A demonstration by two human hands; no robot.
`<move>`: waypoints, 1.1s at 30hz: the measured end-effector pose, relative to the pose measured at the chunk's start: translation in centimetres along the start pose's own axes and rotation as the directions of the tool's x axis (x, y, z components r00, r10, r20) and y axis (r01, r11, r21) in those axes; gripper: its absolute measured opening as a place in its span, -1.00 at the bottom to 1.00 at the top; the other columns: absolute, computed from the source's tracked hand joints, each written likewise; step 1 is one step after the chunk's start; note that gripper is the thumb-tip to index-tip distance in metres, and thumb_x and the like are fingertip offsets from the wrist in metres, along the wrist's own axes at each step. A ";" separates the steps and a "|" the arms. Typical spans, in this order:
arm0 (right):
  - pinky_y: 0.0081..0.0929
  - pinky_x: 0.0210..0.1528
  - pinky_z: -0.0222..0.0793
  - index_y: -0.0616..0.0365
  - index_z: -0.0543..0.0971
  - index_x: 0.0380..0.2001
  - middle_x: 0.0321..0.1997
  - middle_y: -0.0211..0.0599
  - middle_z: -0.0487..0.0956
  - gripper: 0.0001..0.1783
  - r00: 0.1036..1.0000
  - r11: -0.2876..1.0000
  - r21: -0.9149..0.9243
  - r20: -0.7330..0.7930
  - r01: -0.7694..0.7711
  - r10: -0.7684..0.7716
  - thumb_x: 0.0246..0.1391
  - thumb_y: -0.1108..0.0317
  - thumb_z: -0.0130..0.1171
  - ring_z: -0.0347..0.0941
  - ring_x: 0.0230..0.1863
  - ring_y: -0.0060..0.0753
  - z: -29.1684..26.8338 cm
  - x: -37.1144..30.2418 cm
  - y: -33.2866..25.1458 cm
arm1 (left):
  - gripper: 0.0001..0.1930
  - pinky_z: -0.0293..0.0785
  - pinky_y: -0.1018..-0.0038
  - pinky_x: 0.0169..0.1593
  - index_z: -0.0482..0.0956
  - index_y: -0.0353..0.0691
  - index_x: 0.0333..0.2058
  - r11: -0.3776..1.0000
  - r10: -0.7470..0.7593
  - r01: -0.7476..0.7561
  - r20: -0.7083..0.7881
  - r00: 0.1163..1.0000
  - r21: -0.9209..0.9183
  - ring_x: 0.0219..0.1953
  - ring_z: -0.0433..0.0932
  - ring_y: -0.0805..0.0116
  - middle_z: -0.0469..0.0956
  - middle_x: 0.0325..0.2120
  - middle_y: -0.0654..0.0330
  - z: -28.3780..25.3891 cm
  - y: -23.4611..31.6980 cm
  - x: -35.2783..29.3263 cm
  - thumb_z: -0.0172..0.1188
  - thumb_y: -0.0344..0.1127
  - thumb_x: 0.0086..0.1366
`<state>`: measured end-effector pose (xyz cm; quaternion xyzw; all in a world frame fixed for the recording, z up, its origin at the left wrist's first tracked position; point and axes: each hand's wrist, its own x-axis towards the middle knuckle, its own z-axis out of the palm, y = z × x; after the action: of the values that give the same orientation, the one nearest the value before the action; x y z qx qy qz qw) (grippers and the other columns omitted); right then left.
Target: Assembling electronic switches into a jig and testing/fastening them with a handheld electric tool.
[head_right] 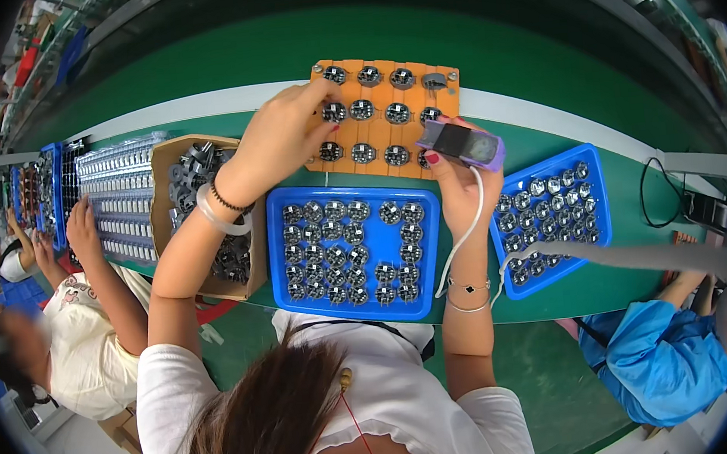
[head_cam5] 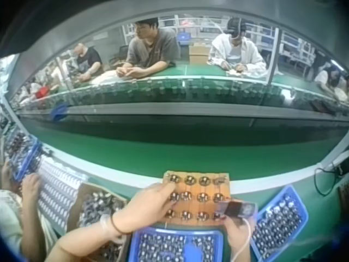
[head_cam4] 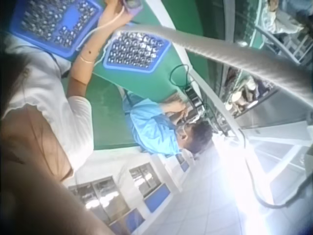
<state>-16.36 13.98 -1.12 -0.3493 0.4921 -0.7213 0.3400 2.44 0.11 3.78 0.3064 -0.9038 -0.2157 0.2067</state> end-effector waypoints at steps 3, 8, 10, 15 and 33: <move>-0.37 0.06 0.43 0.33 0.36 0.03 0.01 -0.07 0.49 -0.47 1.000 1.000 0.004 -0.024 0.006 -0.006 -0.05 0.62 0.27 0.49 -0.02 -0.26 -0.4 0.0 0.5 | -0.73 0.44 0.27 -0.30 0.41 -0.21 -0.27 0.998 -0.011 0.012 -0.013 1.000 0.069 -0.34 0.51 0.06 0.52 -0.45 0.08 0.7 -1.3 0.1 0.27 -0.43 0.05; -0.37 0.06 0.43 0.33 0.36 0.01 0.01 -0.07 0.50 -0.47 1.000 1.000 -0.010 -0.004 -0.026 0.026 -0.06 0.64 0.28 0.49 -0.02 -0.29 -0.4 0.0 0.7 | -0.82 0.43 0.30 -0.25 0.47 -0.23 -0.40 0.999 -0.004 0.003 0.037 0.999 0.039 -0.31 0.49 0.12 0.50 -0.43 0.15 -0.6 -0.8 -1.0 0.29 -0.38 0.04; -0.36 0.07 0.42 0.34 0.36 0.01 0.01 -0.05 0.50 -0.48 0.998 0.999 -0.026 0.039 -0.045 0.046 -0.06 0.63 0.27 0.48 0.00 -0.27 -0.1 -0.2 0.5 | -0.86 0.42 0.31 -0.23 0.51 -0.23 -0.47 0.994 0.105 -0.101 0.133 0.986 -0.031 -0.30 0.47 0.16 0.49 -0.41 0.20 -1.1 -0.6 -2.2 0.29 -0.36 0.03; -0.46 0.01 0.42 0.26 0.43 -0.06 -0.03 -0.15 0.54 -0.52 0.980 0.991 -0.135 0.197 -0.007 0.034 -0.10 0.59 0.32 0.50 -0.03 -0.37 1.2 -0.9 0.5 | -0.90 0.45 0.29 -0.24 0.53 -0.25 -0.43 0.984 0.147 -0.158 0.129 0.981 0.080 -0.31 0.50 0.14 0.49 -0.37 0.20 0.0 -0.7 -3.6 0.24 -0.43 0.05; -0.46 -0.04 0.45 0.24 0.50 -0.11 -0.06 -0.19 0.55 -0.54 0.963 0.953 -0.259 0.254 0.158 -0.091 -0.18 0.60 0.35 0.50 -0.05 -0.36 1.8 -1.2 0.6 | -0.86 0.47 0.30 -0.22 0.46 -0.30 -0.38 0.969 0.155 -0.139 0.061 0.986 -0.205 -0.29 0.52 0.05 0.51 -0.28 0.09 -1.1 3.2 -2.6 0.20 -0.53 0.05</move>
<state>-14.17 13.93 -1.41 -0.5082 0.5202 -0.6182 0.2983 3.40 3.75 5.74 0.2077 -0.9050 -0.3011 0.2172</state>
